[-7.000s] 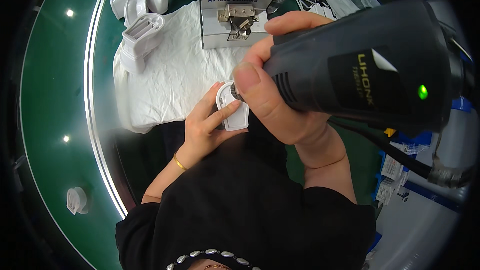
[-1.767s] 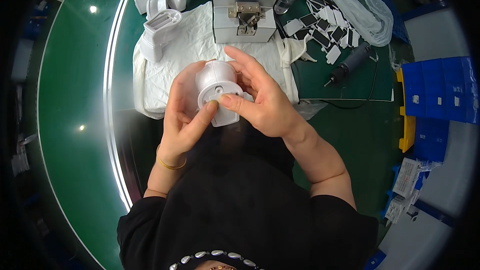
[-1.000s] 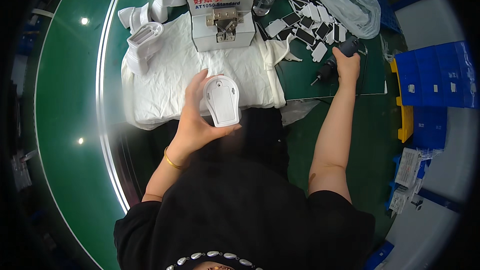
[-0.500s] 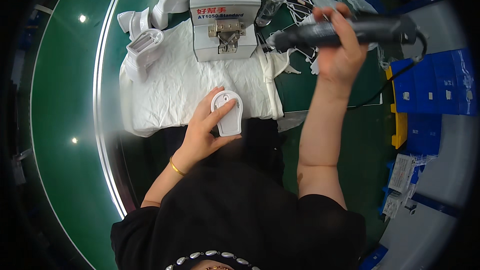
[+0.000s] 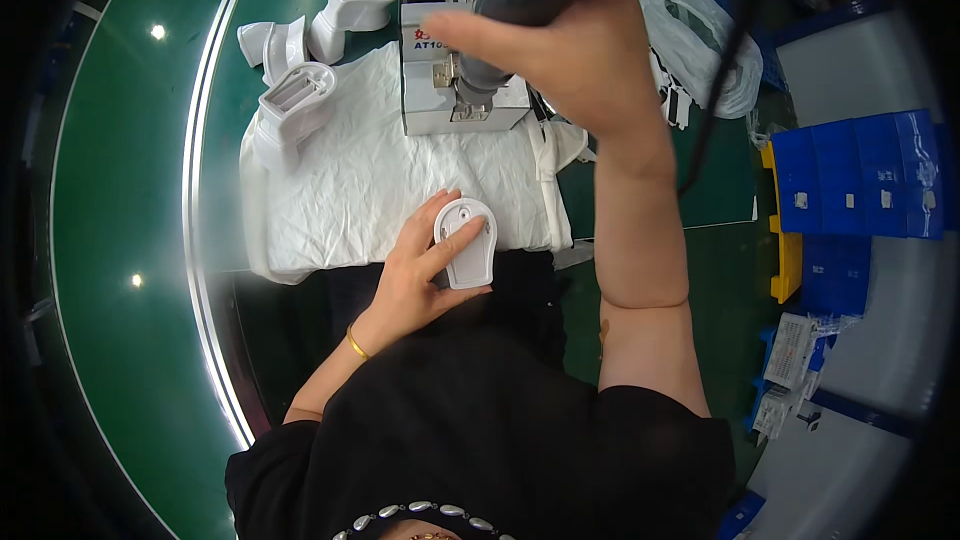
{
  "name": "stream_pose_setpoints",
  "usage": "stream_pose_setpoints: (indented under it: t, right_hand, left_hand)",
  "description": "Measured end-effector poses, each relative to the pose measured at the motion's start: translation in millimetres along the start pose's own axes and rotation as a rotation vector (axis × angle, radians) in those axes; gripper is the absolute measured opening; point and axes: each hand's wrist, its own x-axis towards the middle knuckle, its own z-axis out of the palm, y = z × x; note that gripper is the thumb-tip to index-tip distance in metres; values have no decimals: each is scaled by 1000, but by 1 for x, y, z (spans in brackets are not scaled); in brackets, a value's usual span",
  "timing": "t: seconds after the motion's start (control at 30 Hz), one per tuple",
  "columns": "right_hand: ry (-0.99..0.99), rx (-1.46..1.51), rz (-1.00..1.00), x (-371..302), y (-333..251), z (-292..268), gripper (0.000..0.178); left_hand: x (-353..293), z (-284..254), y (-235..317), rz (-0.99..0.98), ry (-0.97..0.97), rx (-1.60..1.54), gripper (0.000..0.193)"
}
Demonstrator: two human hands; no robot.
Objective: Assembling plastic device enclosures by fitting covers and securing them with screws using an electric screwdriver.
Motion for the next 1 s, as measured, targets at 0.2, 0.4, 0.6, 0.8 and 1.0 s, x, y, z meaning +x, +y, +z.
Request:
stream_pose_setpoints:
  t: [0.2, 0.4, 0.6, 0.8, 1.0]
  right_hand:
    - [506, 287, 247, 15, -23, 36, 34]
    - [453, 514, 101, -8, -6, 33, 29]
    - [274, 405, 107, -67, -51, 34, 45]
    - [121, 162, 83, -84, -52, 27, 44]
    - [115, 201, 111, -86, -49, 30, 44]
  left_hand:
    - [-1, 2, -2, 24, 20, -4, 71]
    - [-4, 4, -4, 11, 26, -21, 70]
    - [-4, 3, -3, 5, 44, -32, 71]
    - [-4, 2, -1, -8, 54, -59, 69]
    - [-5, 2, -3, -8, 53, -60, 68]
